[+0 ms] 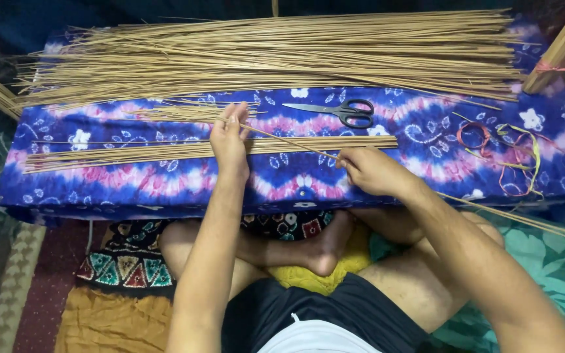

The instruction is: Sorting through a pile of thin wooden sticks, aligning them into bundles, and cutting them to a uniform length using scissors.

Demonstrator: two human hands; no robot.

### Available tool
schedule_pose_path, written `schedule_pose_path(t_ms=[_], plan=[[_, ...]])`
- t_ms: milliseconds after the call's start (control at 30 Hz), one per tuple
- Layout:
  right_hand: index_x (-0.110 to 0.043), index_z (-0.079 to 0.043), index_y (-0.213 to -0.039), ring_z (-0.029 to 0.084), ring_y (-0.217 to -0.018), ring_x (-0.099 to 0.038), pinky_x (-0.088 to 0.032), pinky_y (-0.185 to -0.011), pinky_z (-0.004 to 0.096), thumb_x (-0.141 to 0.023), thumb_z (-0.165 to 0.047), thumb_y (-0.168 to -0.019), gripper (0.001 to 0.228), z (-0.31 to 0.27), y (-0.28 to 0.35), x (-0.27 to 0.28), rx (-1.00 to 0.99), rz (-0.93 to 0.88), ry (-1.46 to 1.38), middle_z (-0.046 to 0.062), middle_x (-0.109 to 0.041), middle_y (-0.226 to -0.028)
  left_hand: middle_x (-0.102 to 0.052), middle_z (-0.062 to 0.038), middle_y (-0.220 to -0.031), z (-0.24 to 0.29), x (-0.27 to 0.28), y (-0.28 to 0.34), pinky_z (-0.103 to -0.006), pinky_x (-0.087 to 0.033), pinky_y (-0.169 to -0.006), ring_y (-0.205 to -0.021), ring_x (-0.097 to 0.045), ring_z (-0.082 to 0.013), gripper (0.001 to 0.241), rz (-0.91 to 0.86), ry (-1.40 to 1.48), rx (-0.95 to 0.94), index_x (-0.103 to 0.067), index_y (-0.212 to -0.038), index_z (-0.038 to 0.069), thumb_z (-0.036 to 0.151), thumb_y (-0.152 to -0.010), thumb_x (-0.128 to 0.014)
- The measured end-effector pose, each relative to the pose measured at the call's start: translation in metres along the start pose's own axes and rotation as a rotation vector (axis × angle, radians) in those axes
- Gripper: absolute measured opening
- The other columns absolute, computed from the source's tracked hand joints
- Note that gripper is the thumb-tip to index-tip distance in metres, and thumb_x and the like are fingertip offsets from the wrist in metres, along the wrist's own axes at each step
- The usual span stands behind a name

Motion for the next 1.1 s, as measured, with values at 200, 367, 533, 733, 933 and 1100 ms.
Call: schedule_pose_path(t_ms=[200, 367, 533, 733, 933, 1100], plan=[[-0.070, -0.004, -0.110, 0.046, -0.097, -0.073, -0.057, -0.082, 0.055, -0.050, -0.015, -0.102, 0.024, -0.007, -0.007, -0.005, 0.078, 0.082, 0.126, 0.024, -0.076, -0.092, -0.046, -0.019, -0.156, 0.091, -0.071, 0.079, -0.0507, -0.013, -0.122, -0.150, -0.037, -0.0351, 0.071, 0.009, -1.006, -0.798, -0.039, -0.152, 0.003, 0.020, -0.095, -0.077], [-0.069, -0.006, -0.107, 0.047, -0.094, -0.073, -0.057, -0.080, 0.057, -0.047, -0.016, -0.101, 0.025, -0.040, 0.003, -0.002, 0.096, 0.071, 0.176, 0.024, -0.076, -0.090, -0.068, 0.002, -0.098, 0.033, -0.112, 0.111, -0.0438, -0.034, -0.102, -0.104, -0.067, -0.0186, 0.016, -0.671, -1.227, -0.883, -0.066, -0.108, 0.021, 0.023, -0.092, -0.068], [-0.067, -0.008, -0.110, 0.048, -0.092, -0.073, -0.057, -0.078, 0.058, -0.046, -0.019, -0.101, 0.025, -0.035, 0.009, 0.002, 0.108, 0.095, 0.216, 0.025, -0.075, -0.090, -0.062, 0.010, -0.079, 0.033, -0.106, 0.101, -0.0342, -0.052, -0.067, -0.072, -0.068, -0.0190, 0.012, -0.675, -1.308, -0.902, -0.065, -0.084, 0.027, 0.025, -0.095, -0.061], [-0.065, -0.003, -0.107, 0.055, -0.096, -0.069, -0.056, -0.078, 0.062, -0.045, -0.014, -0.100, 0.024, 0.005, 0.025, 0.016, 0.073, 0.078, 0.210, 0.031, -0.073, -0.097, -0.065, -0.001, -0.078, 0.062, -0.051, 0.072, -0.0401, -0.055, -0.062, -0.071, -0.070, -0.0292, 0.009, -0.624, -1.354, -0.805, -0.071, -0.091, 0.021, 0.018, -0.095, -0.064], [-0.064, -0.008, -0.104, 0.049, -0.095, -0.072, -0.058, -0.078, 0.059, -0.047, -0.015, -0.099, 0.020, -0.003, 0.019, 0.009, 0.051, 0.097, 0.300, 0.023, -0.075, -0.096, -0.066, -0.002, -0.079, 0.065, -0.071, 0.089, -0.0415, -0.055, -0.064, -0.075, -0.072, -0.0299, 0.004, -0.653, -1.354, -0.760, -0.070, -0.094, 0.018, 0.018, -0.091, -0.069], [-0.063, -0.013, -0.108, 0.043, -0.090, -0.074, -0.059, -0.075, 0.057, -0.046, -0.019, -0.098, 0.021, -0.032, 0.005, -0.015, 0.094, 0.122, 0.378, 0.015, -0.075, -0.097, -0.064, 0.000, -0.075, 0.052, -0.121, 0.124, -0.0398, -0.055, -0.061, -0.068, -0.070, -0.0283, 0.005, -0.667, -1.297, -0.848, -0.067, -0.087, 0.018, 0.020, -0.090, -0.066]])
Point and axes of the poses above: each hand's wrist, its own y-axis away from the middle knuckle, its own x-axis out of the back of the hand, z = x × y, the point moved 7 cm from there along -y, towards the middle knuckle
